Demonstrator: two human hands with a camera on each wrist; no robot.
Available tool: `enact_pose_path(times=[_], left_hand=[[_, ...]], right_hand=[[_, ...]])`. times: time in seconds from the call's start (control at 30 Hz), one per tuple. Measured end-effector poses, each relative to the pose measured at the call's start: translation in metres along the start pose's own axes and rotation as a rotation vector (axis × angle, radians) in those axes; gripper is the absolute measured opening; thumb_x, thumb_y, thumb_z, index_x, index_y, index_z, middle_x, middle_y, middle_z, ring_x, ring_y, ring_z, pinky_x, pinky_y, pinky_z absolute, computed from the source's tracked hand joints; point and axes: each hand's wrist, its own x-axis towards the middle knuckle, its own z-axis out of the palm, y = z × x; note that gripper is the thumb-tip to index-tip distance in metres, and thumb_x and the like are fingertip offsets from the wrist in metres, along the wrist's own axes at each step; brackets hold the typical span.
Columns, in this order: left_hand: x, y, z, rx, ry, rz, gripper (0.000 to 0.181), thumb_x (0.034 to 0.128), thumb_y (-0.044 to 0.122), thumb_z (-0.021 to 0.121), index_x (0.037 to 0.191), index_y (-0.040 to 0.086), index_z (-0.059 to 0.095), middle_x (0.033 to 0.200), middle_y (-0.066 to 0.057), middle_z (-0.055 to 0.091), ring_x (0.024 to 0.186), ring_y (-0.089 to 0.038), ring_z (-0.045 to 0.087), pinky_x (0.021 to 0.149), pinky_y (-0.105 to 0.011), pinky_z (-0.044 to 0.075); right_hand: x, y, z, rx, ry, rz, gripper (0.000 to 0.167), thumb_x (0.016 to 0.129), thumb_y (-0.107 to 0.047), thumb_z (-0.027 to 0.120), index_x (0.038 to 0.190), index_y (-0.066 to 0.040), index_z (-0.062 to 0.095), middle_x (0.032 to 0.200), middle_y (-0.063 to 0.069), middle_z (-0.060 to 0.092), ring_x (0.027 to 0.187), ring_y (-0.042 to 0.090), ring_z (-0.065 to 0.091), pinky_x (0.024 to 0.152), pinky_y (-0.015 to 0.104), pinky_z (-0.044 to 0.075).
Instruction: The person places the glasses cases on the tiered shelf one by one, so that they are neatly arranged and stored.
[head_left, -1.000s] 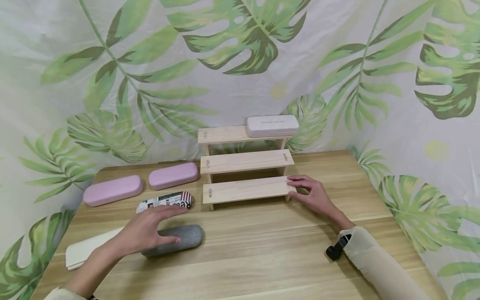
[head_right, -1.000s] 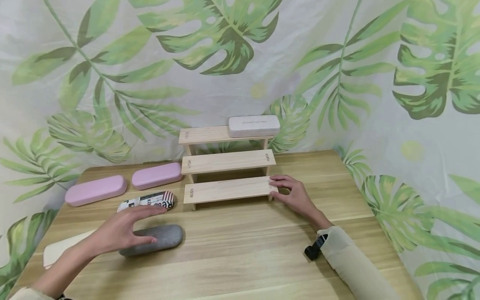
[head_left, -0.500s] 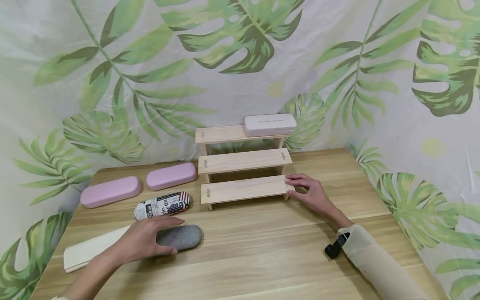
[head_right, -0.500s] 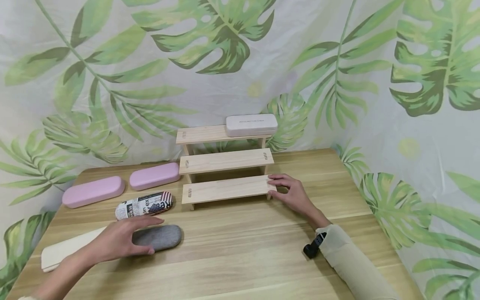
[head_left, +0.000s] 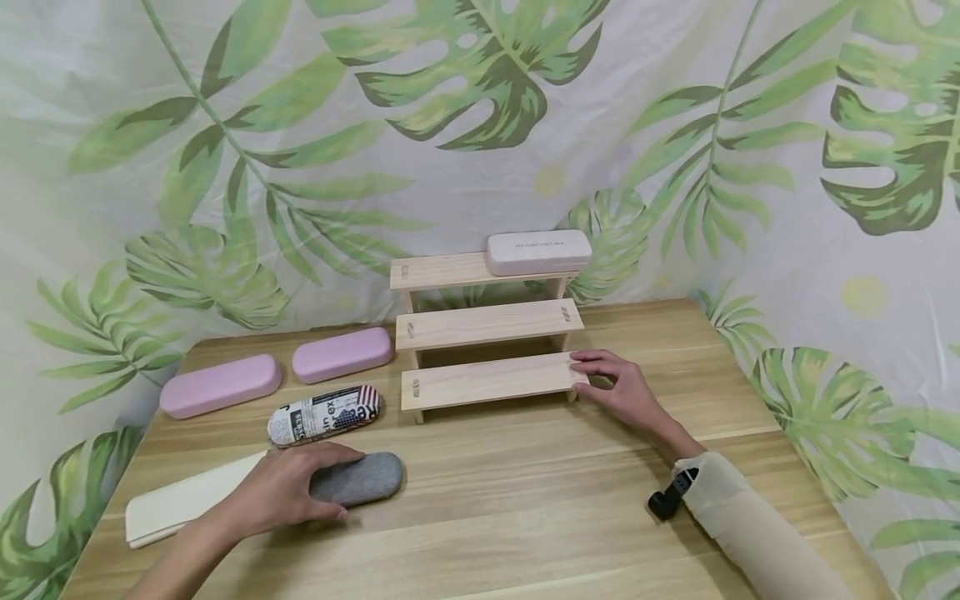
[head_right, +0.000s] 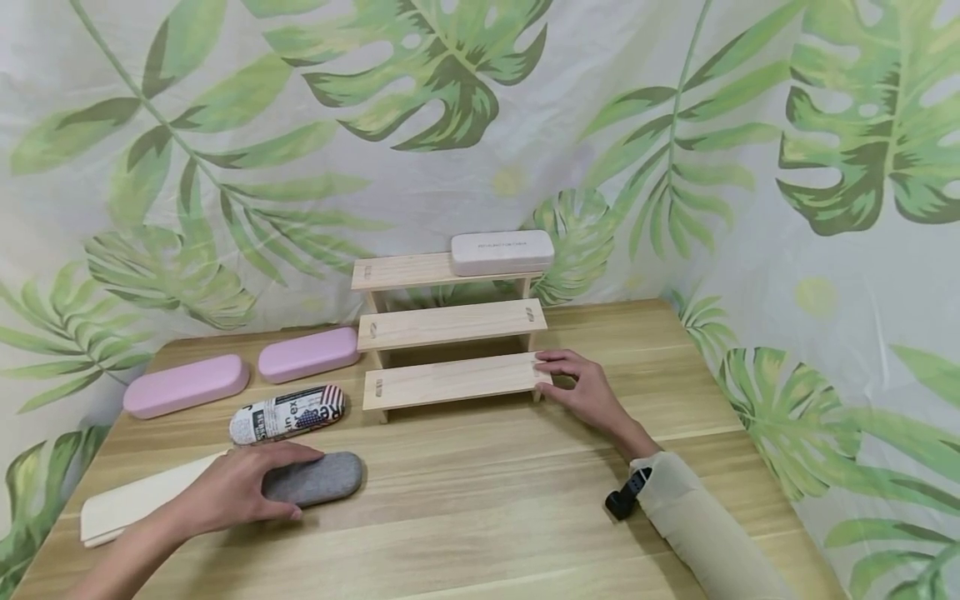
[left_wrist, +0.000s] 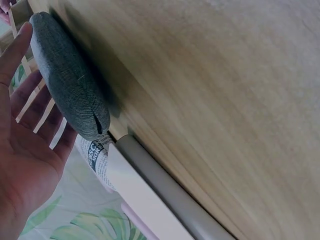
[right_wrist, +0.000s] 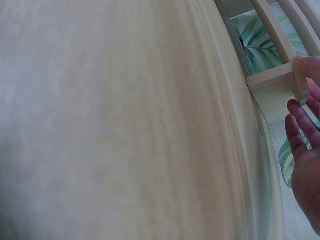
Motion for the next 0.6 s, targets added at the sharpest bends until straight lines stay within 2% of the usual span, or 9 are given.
enact_pose_path(times=[0.17, 0.37, 0.6], left_hand=[[-0.0002, -0.0019, 0.0030, 0.007, -0.002, -0.006, 0.073, 0.0685, 0.051, 0.098, 0.131, 0.022, 0.074, 0.129, 0.001, 0.075, 0.114, -0.025, 0.072, 0.085, -0.045, 0.060], [0.0003, -0.0017, 0.0039, 0.009, -0.018, -0.026, 0.072, 0.0691, 0.043, 0.099, 0.133, 0.022, 0.074, 0.130, 0.000, 0.075, 0.116, -0.026, 0.072, 0.084, -0.046, 0.060], [0.0019, -0.0017, 0.0044, 0.011, -0.012, -0.021, 0.068, 0.0697, 0.039, 0.099, 0.131, 0.023, 0.075, 0.128, 0.002, 0.075, 0.113, -0.023, 0.073, 0.080, -0.042, 0.061]], right_hand=[[0.0002, 0.0007, -0.0005, -0.011, -0.009, 0.016, 0.034, 0.089, -0.007, 0.085, 0.123, -0.010, 0.080, 0.138, 0.009, 0.070, 0.132, 0.030, 0.062, 0.106, 0.016, 0.046], [0.0006, 0.0012, -0.0008, -0.034, -0.013, 0.006, 0.036, 0.089, -0.009, 0.086, 0.124, -0.011, 0.079, 0.140, 0.008, 0.069, 0.133, 0.029, 0.061, 0.110, 0.017, 0.043], [0.0000, 0.0023, -0.0007, -0.019, -0.013, 0.015, 0.035, 0.090, -0.008, 0.086, 0.124, -0.011, 0.079, 0.139, 0.008, 0.069, 0.132, 0.029, 0.062, 0.106, 0.016, 0.046]])
